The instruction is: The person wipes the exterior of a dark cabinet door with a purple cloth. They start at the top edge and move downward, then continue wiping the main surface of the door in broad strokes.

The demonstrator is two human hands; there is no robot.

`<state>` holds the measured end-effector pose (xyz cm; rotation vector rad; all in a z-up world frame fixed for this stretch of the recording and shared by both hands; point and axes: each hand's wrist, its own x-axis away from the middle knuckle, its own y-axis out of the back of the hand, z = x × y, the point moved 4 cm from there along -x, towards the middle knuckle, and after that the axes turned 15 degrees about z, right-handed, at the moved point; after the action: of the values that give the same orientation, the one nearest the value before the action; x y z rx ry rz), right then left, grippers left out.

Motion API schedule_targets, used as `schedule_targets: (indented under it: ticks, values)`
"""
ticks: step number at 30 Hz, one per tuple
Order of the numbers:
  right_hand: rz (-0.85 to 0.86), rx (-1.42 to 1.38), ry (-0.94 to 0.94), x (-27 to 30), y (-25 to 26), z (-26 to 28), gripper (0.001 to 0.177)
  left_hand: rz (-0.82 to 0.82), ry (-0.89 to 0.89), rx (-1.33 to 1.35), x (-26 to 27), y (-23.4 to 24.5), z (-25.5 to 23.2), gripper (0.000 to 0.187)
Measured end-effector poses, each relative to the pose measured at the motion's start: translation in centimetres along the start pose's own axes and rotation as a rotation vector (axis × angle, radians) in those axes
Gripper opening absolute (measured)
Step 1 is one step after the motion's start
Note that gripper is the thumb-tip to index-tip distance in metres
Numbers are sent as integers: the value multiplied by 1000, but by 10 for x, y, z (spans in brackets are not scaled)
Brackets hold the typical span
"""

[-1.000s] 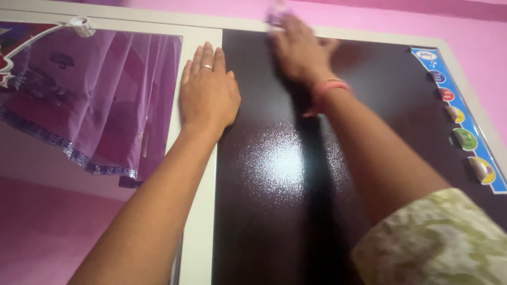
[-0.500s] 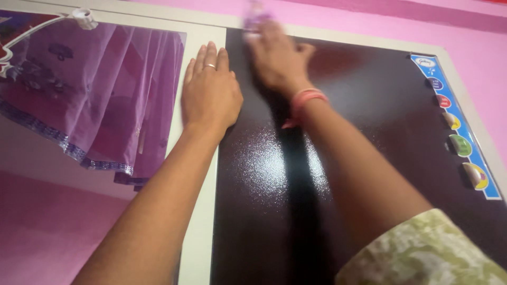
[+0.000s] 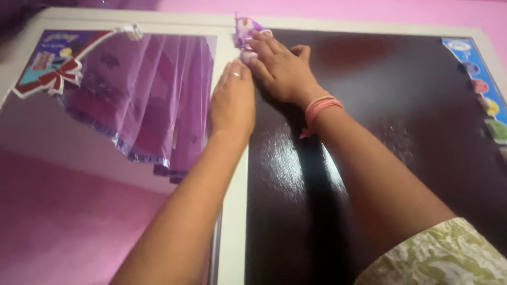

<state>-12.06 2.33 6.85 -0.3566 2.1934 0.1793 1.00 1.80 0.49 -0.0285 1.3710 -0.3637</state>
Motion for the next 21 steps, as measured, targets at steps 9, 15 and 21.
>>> schedule_targets:
  ticks: [9,15,21]
  values:
    - [70,74,-2,42,8,7,55,100,42,-98,20,8,-7,30]
    - [-100,85,-642,59,24,-61,48,63,1,-161,20,4,-6,42]
    - [42,231,-584,48,-12,-12,46,77,10,-137,22,-6,-4,44]
